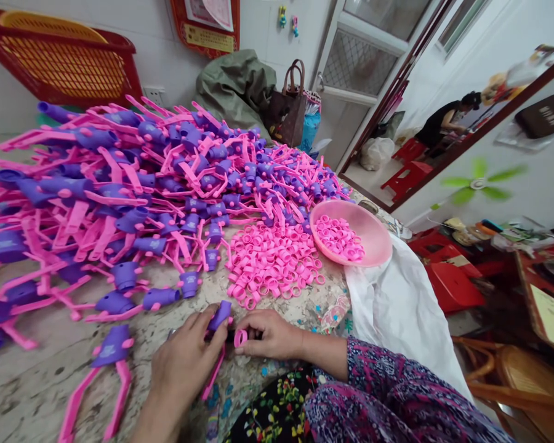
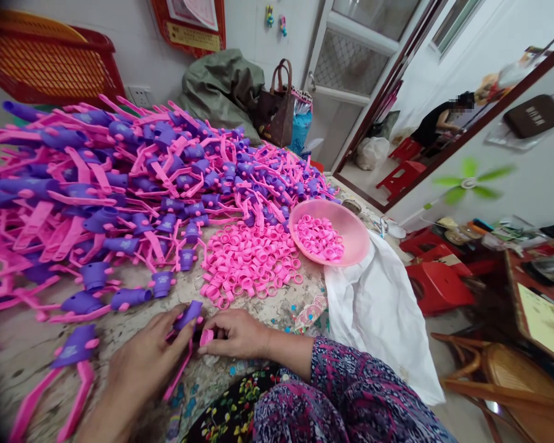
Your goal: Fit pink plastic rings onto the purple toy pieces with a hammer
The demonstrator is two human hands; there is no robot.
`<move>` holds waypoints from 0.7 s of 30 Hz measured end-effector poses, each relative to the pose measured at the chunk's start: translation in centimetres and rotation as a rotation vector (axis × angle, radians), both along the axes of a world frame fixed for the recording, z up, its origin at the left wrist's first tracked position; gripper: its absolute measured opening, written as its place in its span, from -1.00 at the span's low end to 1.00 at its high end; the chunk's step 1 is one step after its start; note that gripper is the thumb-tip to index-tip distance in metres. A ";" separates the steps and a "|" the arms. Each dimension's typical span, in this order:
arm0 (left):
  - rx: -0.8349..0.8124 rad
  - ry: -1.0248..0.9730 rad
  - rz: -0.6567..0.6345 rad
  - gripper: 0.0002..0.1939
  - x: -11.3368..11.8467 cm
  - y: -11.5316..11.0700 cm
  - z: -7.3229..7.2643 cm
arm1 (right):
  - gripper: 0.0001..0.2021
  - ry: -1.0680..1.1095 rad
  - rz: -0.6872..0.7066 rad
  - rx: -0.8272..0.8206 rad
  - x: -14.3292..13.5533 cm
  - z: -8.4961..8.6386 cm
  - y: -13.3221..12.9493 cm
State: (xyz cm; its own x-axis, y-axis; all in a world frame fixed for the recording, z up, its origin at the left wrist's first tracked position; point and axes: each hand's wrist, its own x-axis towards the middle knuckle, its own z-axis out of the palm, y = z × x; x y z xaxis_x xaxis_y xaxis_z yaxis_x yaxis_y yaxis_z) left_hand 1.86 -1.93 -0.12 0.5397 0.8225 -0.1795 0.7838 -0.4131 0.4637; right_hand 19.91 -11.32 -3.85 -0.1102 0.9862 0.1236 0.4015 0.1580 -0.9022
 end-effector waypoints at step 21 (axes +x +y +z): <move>-0.659 -0.873 0.235 -0.44 0.7 -1.0 -1.5 | -0.68 -0.530 -0.053 0.429 -0.4 0.5 1.4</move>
